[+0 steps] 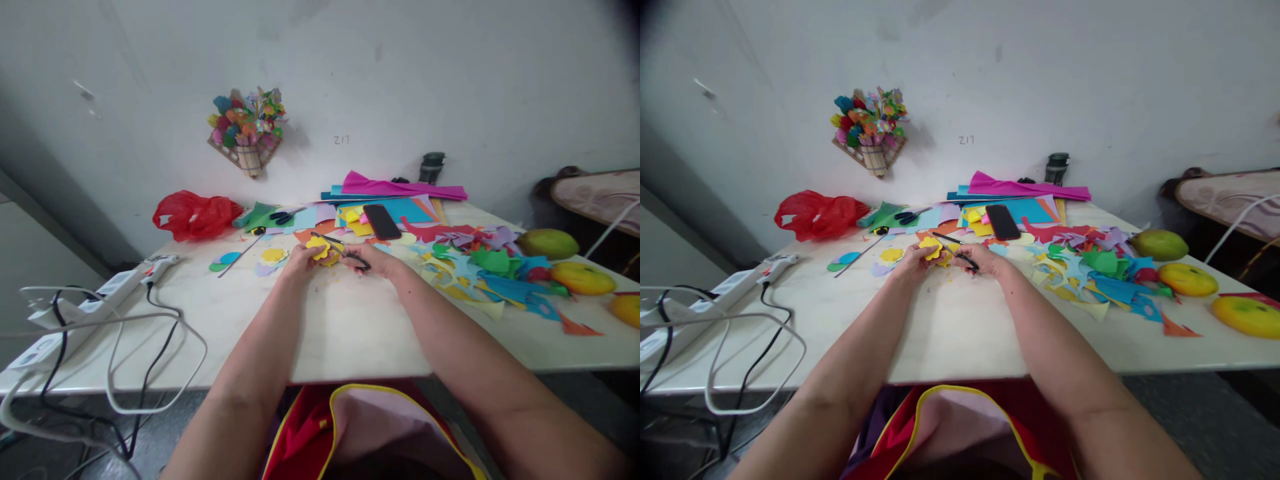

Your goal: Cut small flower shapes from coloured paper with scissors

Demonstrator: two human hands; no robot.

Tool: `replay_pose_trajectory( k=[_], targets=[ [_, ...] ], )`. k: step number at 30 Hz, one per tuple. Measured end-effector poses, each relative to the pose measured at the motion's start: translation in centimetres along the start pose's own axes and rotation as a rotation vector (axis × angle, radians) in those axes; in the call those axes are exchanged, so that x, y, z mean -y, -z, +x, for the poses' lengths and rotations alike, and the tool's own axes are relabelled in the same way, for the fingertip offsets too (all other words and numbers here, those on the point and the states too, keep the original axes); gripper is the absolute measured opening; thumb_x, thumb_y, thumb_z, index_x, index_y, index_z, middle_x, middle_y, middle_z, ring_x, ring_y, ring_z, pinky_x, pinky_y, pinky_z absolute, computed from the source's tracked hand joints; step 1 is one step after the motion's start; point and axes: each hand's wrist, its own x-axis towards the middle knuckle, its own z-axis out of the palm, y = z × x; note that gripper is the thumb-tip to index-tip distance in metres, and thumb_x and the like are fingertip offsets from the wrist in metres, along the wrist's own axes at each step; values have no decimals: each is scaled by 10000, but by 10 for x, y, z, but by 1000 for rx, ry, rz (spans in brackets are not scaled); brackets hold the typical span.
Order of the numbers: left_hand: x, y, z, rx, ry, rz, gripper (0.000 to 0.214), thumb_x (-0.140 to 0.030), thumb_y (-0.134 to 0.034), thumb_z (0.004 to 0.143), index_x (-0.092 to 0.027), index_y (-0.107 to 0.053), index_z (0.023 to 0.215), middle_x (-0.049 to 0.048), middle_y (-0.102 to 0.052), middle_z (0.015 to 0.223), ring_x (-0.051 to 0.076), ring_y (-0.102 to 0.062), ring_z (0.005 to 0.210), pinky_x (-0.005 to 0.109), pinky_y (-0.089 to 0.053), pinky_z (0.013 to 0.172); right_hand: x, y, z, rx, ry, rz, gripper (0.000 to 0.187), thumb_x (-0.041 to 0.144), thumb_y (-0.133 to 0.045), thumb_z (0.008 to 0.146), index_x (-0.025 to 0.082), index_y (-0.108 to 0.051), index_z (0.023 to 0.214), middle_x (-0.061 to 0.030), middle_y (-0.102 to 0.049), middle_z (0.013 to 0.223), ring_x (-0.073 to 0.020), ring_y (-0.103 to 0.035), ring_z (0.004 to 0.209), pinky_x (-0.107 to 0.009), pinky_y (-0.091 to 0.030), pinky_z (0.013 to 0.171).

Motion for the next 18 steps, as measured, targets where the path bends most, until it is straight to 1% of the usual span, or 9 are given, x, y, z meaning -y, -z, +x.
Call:
replay_pose_trajectory(
  k=[3, 7, 10, 12, 16, 18],
  targets=[
    [-2, 0, -1, 16, 7, 16, 241, -176, -822, 555, -74, -699, 735, 120, -730, 710, 221, -714, 666, 295, -565, 682, -1, 2, 1, 18, -9, 18, 231, 274, -739, 718, 164, -542, 671, 62, -496, 478, -49, -400, 354, -185, -297, 354],
    [-3, -1, -3, 36, 31, 13, 234, -169, -816, 566, -76, -698, 747, 147, -736, 741, 267, -733, 750, 332, -578, 736, -1, 5, 2, 49, -46, 64, 168, 239, -651, 758, 167, -542, 653, 56, -481, 469, -59, -400, 352, -194, -305, 351],
    [-3, -1, -3, 40, 42, 12, 229, -160, -814, 574, -77, -691, 748, 144, -732, 740, 279, -735, 776, 353, -583, 765, -1, 6, 2, 87, -45, 113, 142, 210, -608, 769, 170, -540, 650, 66, -435, 446, -61, -371, 355, -194, -332, 365],
    [-3, -1, -4, 44, 43, 13, 224, -158, -813, 581, -79, -687, 750, 140, -731, 743, 276, -735, 777, 356, -585, 766, 0, 6, 1, 106, -42, 133, 142, 192, -594, 769, 174, -529, 644, 72, -408, 440, -61, -355, 360, -191, -335, 370],
    [-2, 1, -3, 68, 29, 4, 227, -164, -812, 576, -79, -691, 749, 145, -736, 768, 271, -733, 777, 345, -591, 746, 1, 6, 0, 95, -62, 112, 116, 141, -567, 744, 176, -523, 642, 67, -414, 445, -66, -364, 369, -187, -325, 361],
    [-1, 1, -3, 78, 22, 1, 232, -172, -816, 569, -81, -691, 741, 140, -735, 760, 266, -731, 761, 338, -592, 727, 1, 6, 1, 97, -64, 113, 103, 150, -560, 747, 174, -533, 650, 71, -395, 432, -69, -361, 366, -189, -331, 362]
  ],
)
